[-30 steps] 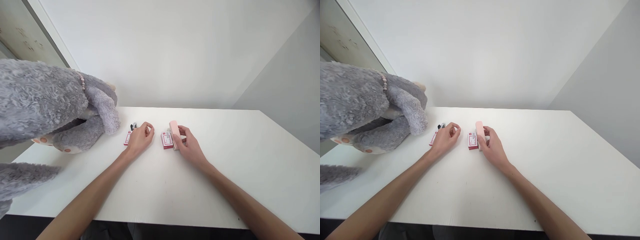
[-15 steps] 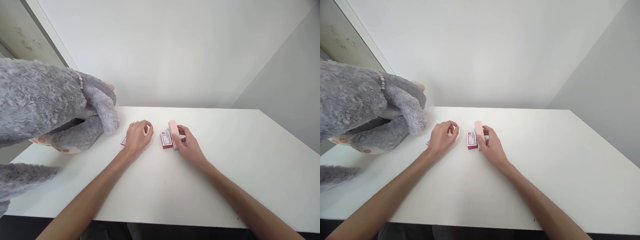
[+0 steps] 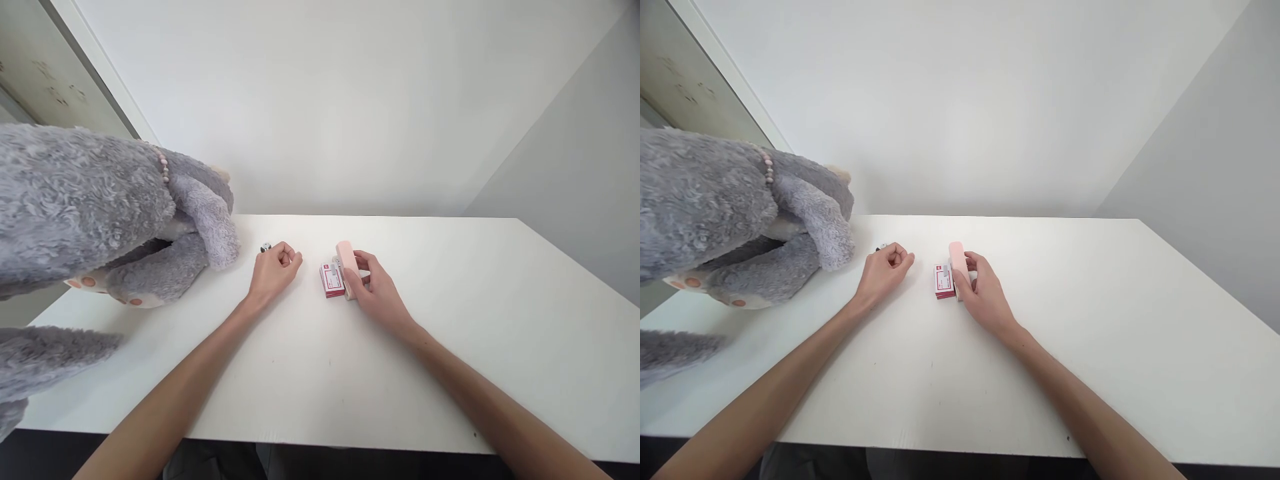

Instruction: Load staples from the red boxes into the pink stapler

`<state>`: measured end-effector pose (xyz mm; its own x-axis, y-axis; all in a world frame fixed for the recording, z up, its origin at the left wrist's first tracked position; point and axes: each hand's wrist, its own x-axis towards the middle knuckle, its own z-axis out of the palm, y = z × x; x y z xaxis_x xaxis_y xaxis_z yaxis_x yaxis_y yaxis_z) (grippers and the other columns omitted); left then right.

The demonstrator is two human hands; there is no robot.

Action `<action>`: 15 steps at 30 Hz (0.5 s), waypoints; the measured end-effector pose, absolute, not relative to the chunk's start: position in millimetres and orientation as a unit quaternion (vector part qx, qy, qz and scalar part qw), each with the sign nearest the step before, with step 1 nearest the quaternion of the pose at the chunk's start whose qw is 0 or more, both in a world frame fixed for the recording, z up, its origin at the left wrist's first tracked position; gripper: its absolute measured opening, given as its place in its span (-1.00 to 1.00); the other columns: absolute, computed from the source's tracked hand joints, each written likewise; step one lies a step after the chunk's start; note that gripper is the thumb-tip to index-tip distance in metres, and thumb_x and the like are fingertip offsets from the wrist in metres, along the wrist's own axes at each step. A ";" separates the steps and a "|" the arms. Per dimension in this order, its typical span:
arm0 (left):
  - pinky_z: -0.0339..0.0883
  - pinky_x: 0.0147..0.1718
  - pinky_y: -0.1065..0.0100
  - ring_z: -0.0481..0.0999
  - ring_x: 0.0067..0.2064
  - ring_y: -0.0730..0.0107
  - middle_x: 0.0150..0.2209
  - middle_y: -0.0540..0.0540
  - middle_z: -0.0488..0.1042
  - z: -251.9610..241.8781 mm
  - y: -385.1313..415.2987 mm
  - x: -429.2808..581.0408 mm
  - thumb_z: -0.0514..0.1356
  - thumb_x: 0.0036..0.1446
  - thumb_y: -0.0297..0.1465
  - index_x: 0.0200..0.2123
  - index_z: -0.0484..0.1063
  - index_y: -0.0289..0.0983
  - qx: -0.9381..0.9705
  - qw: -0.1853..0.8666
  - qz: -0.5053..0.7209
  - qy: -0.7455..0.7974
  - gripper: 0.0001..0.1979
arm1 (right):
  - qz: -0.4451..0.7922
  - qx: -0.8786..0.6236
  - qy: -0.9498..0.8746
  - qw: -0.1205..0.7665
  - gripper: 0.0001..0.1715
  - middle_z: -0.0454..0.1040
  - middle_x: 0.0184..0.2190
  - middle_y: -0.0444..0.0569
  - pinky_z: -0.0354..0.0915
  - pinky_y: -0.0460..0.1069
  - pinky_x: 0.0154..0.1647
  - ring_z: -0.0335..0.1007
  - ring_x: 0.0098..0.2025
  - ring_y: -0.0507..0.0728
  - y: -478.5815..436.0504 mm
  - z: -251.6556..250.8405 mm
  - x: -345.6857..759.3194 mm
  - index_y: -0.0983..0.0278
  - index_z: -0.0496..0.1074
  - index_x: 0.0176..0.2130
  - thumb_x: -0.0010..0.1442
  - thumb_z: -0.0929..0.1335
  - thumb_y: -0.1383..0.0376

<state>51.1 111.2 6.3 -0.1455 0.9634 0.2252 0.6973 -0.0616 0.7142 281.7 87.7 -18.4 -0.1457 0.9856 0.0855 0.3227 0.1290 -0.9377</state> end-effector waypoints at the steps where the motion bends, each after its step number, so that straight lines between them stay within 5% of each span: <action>1: 0.12 -0.44 0.36 0.22 -0.52 0.45 -0.60 0.11 0.23 7.8 109.5 53.3 0.19 0.17 -0.22 -0.48 0.28 -0.20 0.638 0.213 0.374 0.638 -0.75 | 0.413 -0.514 -0.635 0.403 -0.31 0.41 0.24 0.16 0.51 0.13 -0.20 0.51 -0.24 0.16 87.7 -18.5 281.6 0.19 0.23 0.29 0.34 0.29 -0.10; 6: 0.13 -0.48 0.38 0.21 -0.53 0.48 -0.57 0.10 0.19 12.3 102.3 61.1 0.14 0.25 -0.11 -0.46 0.23 -0.20 0.660 0.308 0.406 0.551 -0.66 | 0.413 -0.514 -0.633 0.405 -0.30 0.41 0.23 0.16 0.51 0.14 -0.19 0.52 -0.23 0.17 87.9 -19.6 282.0 0.19 0.23 0.29 0.33 0.29 -0.10; 12: 0.12 -0.40 0.32 0.34 -0.46 0.39 -0.51 0.05 0.38 5.7 103.4 55.5 0.12 0.30 -0.19 -0.43 0.29 -0.20 0.708 0.047 0.299 0.638 -0.72 | 0.411 -0.517 -0.635 0.400 -0.30 0.41 0.24 0.17 0.51 0.13 -0.21 0.52 -0.25 0.16 88.7 -19.3 282.1 0.18 0.24 0.28 0.33 0.29 -0.12; 15: 0.15 -0.38 0.29 0.45 -0.38 0.30 -0.39 -0.03 0.51 1.3 105.5 52.5 0.10 0.33 -0.14 -0.42 0.32 -0.20 0.722 0.012 0.231 0.651 -0.67 | 0.410 -0.517 -0.636 0.401 -0.31 0.41 0.24 0.16 0.51 0.13 -0.21 0.52 -0.25 0.16 88.3 -18.7 282.1 0.18 0.24 0.28 0.33 0.29 -0.11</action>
<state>52.5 105.5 1.3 0.0442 0.9468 0.3187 0.9358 -0.1509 0.3186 282.1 88.3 -18.7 -0.1446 0.9857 0.0867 0.3283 0.1305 -0.9355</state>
